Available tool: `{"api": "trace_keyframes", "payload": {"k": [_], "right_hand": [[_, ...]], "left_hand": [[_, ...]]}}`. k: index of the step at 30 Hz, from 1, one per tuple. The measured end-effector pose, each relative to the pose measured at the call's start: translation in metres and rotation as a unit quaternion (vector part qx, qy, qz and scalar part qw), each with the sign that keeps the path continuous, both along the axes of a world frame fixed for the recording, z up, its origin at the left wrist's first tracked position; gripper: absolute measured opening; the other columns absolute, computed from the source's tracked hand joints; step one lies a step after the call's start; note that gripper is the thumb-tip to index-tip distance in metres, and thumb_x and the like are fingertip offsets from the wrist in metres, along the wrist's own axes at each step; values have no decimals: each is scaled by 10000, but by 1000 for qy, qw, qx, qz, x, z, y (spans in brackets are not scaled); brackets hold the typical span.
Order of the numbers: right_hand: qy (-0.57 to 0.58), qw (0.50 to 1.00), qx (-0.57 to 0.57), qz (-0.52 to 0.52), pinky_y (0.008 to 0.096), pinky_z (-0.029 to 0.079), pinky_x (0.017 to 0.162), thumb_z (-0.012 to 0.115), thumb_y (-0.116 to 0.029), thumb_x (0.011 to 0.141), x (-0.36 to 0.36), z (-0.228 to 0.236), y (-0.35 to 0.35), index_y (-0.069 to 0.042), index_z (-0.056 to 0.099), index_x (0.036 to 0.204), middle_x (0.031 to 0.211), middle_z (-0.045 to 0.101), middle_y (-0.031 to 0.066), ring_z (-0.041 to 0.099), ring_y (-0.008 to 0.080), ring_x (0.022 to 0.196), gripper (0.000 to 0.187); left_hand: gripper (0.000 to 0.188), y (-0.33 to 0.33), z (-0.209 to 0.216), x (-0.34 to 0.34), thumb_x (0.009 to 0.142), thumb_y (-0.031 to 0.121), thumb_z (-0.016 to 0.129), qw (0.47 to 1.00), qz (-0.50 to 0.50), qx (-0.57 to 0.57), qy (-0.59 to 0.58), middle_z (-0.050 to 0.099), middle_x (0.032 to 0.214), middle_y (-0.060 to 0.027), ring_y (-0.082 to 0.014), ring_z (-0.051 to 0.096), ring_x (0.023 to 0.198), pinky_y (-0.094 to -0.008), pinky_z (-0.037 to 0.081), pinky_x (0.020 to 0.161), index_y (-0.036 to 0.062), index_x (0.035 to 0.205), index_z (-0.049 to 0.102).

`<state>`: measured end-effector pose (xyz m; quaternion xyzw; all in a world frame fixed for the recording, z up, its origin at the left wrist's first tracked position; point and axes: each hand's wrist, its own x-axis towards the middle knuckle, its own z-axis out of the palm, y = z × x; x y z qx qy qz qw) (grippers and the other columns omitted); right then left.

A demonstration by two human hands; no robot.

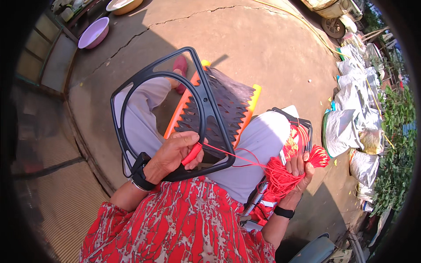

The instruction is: Winding a long red cord around a plastic frame using an orange serrated tool to organize it.

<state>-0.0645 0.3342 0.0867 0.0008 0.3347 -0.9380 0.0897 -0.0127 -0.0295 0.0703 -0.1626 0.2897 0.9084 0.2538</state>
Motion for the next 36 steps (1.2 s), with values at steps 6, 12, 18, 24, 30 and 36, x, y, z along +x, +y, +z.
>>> {"api": "trace_keyframes", "payload": {"k": [6,12,18,24,30,36], "right_hand": [[17,1000,-9,23,248,400,527,659,-195,869,22,-3,-11,-63,482,981,583,394,-40,413,79,496,247],[16,999,-38,-28,230,389,524,617,-193,913,17,9,-12,-57,483,987,596,400,-40,412,62,516,205],[64,996,-67,-16,222,388,524,608,-206,927,12,24,-15,-57,474,1000,599,420,-41,429,53,520,213],[99,993,-63,27,245,409,546,638,-209,912,12,38,-25,-62,465,993,592,422,-44,451,66,520,241],[145,989,3,7,268,417,570,660,-251,895,3,60,-31,-77,474,970,624,435,-35,458,88,548,265],[198,964,160,-73,286,415,622,679,-248,862,11,87,-56,-78,486,991,679,433,-15,448,126,618,288]], "left_hand": [[146,0,-13,1,873,106,572,998,27,-55,-17,629,675,-195,-239,552,424,-302,405,363,-31,915,600],[176,7,-20,5,887,142,587,999,8,-35,-9,650,713,-208,-241,589,458,-297,429,373,-34,885,598],[258,14,-19,8,943,239,583,998,8,-55,-20,655,708,-173,-200,592,472,-268,444,386,-15,902,608],[195,19,-21,10,919,175,627,989,-14,-149,-17,631,642,-111,-139,565,447,-231,420,373,-20,916,617],[205,19,-17,10,932,164,608,977,-64,-202,14,578,565,-76,-104,485,397,-227,373,368,-40,928,624],[266,17,-16,1,974,188,530,970,-52,-238,6,516,533,-44,-92,419,385,-238,320,375,-61,932,617]]}}
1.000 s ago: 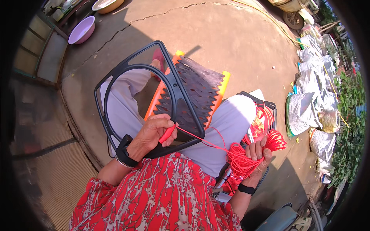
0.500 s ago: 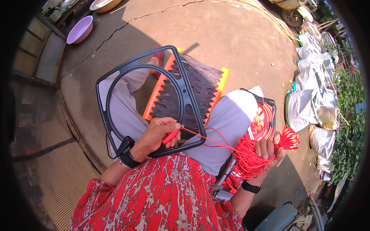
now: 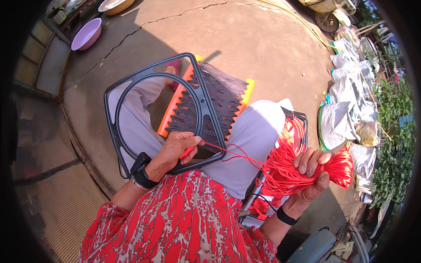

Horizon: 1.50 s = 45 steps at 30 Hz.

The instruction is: Winding a long red cord around a plastic frame using an orange serrated tool to organize it.

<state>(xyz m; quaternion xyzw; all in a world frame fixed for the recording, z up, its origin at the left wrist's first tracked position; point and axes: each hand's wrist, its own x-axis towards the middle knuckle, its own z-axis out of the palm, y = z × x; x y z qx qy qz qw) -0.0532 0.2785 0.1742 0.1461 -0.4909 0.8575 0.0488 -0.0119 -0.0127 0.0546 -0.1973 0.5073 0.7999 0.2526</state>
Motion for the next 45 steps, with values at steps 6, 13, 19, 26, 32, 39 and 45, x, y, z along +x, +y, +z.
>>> {"api": "trace_keyframes", "payload": {"k": [6,13,19,26,32,39,45], "right_hand": [[5,795,470,-385,292,481,677,722,-93,810,6,-19,29,28,614,966,764,614,69,583,149,689,225],[-151,914,261,-270,249,459,619,647,-142,878,2,-26,25,21,556,1019,718,562,39,533,134,614,234],[-164,970,82,-162,322,471,844,644,-167,903,0,-38,19,-20,519,1087,911,551,41,543,149,864,267],[-130,967,146,-163,403,451,980,693,-138,876,-16,-78,28,-40,511,1239,1060,599,83,564,199,1042,418],[-188,968,47,-163,381,543,851,669,-118,891,-29,-102,3,-21,552,1181,1007,641,87,633,199,919,327],[-221,967,17,-126,372,518,910,605,-148,938,-27,-105,0,-29,569,1148,1085,633,74,618,184,998,245],[-8,977,-209,33,425,372,1029,481,-328,997,-43,-56,3,-29,508,1160,1103,548,82,493,238,1109,342]], "left_hand": [[247,-10,-12,-10,978,173,511,999,14,43,-8,524,570,-54,-109,438,401,-241,343,372,-49,896,582],[219,-7,-16,-15,959,180,550,998,65,3,16,515,575,-41,-97,423,395,-236,316,343,-22,875,571],[213,-18,7,-17,944,177,571,988,138,25,64,515,573,-39,-90,417,387,-230,303,342,-26,883,573],[217,-34,28,-15,937,187,579,978,183,56,86,519,575,-47,-101,419,385,-233,304,350,-26,896,571],[215,-40,20,-21,939,190,575,976,195,29,95,508,573,-44,-106,419,384,-240,302,350,-22,905,566],[219,-46,27,-21,968,207,522,971,216,41,98,476,568,-36,-117,405,377,-256,311,353,1,900,554],[222,-36,20,-18,960,209,543,977,180,49,105,504,581,-47,-122,424,382,-256,318,352,-6,908,558]]}}
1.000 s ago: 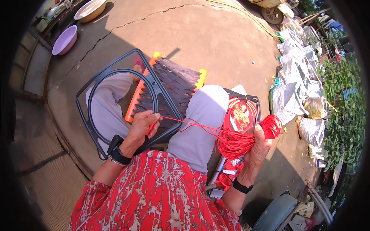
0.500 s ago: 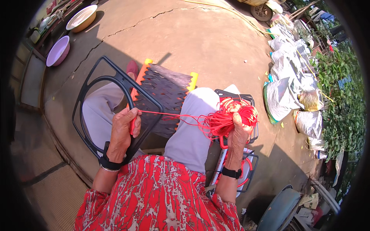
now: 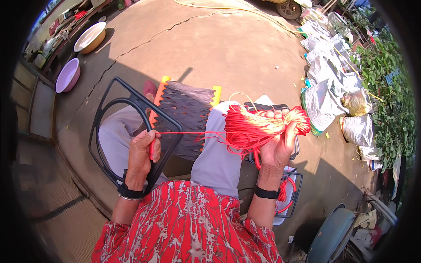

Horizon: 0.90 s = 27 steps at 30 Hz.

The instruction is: Winding a long red cord around a plastic frame using an orange serrated tool to organize it.

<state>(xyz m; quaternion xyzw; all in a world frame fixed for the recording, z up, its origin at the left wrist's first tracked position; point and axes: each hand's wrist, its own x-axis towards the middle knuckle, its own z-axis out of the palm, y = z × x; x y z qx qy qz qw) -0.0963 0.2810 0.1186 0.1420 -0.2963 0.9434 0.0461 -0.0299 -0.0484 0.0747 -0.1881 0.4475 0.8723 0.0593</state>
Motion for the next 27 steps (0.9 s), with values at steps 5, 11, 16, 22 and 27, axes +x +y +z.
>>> {"api": "trace_keyframes", "payload": {"k": [5,11,16,22,27], "right_hand": [[-22,991,21,-134,405,412,981,480,-341,997,-10,19,57,-43,549,1100,1015,581,78,536,224,1006,323],[-63,965,46,-251,401,431,984,542,-339,969,-8,22,176,-38,589,1046,1021,612,80,565,224,1021,314],[6,978,151,-144,371,467,892,468,-388,1000,1,70,107,-73,511,1178,909,575,42,551,185,890,365],[-45,897,427,-106,237,396,503,449,-346,1009,3,85,-13,-30,486,1020,677,482,49,469,125,553,318],[-40,797,603,5,308,456,609,616,-338,876,-9,78,-85,-11,533,1010,767,574,42,549,138,674,363]], "left_hand": [[207,-10,-14,0,962,191,536,999,24,-10,-20,501,575,-43,-117,419,382,-254,321,355,-6,901,559],[200,-17,-19,0,968,189,513,999,40,-13,-33,493,569,-36,-110,411,377,-247,320,353,3,905,551],[217,20,-5,11,944,185,577,992,-93,-82,-23,518,549,-45,-91,403,370,-238,284,342,-12,853,575],[225,43,-34,24,943,169,578,974,-186,-106,-75,516,527,-30,-66,397,370,-232,268,335,-2,797,595],[233,46,-37,23,946,163,568,968,-203,-117,-90,510,524,-26,-69,393,359,-240,265,327,9,771,580]]}}
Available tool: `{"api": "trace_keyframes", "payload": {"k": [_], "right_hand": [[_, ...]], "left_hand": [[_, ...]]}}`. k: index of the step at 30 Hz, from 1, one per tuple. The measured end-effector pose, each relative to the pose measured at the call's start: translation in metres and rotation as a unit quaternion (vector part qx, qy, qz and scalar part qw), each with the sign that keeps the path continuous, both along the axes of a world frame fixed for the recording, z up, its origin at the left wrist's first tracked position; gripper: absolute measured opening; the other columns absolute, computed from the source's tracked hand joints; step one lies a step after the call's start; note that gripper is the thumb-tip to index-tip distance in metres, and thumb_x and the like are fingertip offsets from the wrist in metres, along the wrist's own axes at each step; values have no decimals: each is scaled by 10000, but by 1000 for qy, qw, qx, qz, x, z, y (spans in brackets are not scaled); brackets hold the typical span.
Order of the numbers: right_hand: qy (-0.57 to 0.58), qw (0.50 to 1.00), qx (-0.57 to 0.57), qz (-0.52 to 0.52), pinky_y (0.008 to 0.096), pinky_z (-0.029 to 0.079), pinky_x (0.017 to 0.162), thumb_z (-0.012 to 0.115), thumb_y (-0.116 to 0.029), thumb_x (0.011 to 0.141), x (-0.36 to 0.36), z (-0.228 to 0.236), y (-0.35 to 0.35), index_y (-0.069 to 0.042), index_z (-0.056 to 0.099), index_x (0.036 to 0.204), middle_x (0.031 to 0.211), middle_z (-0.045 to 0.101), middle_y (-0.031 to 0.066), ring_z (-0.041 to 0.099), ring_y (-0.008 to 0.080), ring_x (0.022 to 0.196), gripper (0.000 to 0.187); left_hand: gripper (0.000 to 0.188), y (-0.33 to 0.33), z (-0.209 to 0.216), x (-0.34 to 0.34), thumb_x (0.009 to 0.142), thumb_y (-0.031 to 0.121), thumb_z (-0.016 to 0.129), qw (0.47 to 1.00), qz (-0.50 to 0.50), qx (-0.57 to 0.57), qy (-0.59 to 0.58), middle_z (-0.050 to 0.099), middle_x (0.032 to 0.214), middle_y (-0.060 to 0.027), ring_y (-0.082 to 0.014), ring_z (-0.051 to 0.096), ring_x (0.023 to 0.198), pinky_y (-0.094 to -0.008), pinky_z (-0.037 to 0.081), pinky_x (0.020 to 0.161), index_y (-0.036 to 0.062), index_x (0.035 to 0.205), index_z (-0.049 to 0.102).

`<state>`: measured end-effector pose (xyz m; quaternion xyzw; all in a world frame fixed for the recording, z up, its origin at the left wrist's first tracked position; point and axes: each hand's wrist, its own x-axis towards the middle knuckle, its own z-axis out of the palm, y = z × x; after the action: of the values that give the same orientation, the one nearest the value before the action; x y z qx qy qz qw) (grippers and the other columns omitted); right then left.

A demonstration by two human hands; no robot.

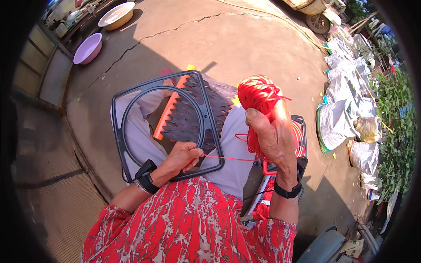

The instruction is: Winding a long red cord around a plastic frame using an orange serrated tool to organize it.

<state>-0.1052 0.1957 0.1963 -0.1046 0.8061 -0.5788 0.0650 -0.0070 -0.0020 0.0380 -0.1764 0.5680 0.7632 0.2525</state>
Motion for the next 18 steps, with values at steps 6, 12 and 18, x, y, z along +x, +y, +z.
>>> {"api": "trace_keyframes", "payload": {"k": [6,12,18], "right_hand": [[296,908,177,238,407,424,797,624,-65,723,-32,-38,-68,-63,563,1028,966,604,113,565,284,900,311],[474,737,293,382,361,373,999,624,-133,717,-33,-104,-117,-147,712,821,888,596,20,536,192,1014,137],[337,748,282,497,383,361,1053,611,-84,708,-39,-158,-91,-86,701,952,1020,639,83,548,233,1099,260]], "left_hand": [[258,16,5,-3,920,163,584,998,-50,-26,14,502,527,-14,-73,415,366,-243,270,327,42,696,543],[200,27,-9,-10,898,153,600,991,-64,-104,52,503,531,-10,-74,425,375,-251,308,340,31,742,586],[259,25,-9,-13,845,183,641,987,-78,-125,59,537,528,-62,-144,540,462,-332,413,460,-26,699,598]]}}
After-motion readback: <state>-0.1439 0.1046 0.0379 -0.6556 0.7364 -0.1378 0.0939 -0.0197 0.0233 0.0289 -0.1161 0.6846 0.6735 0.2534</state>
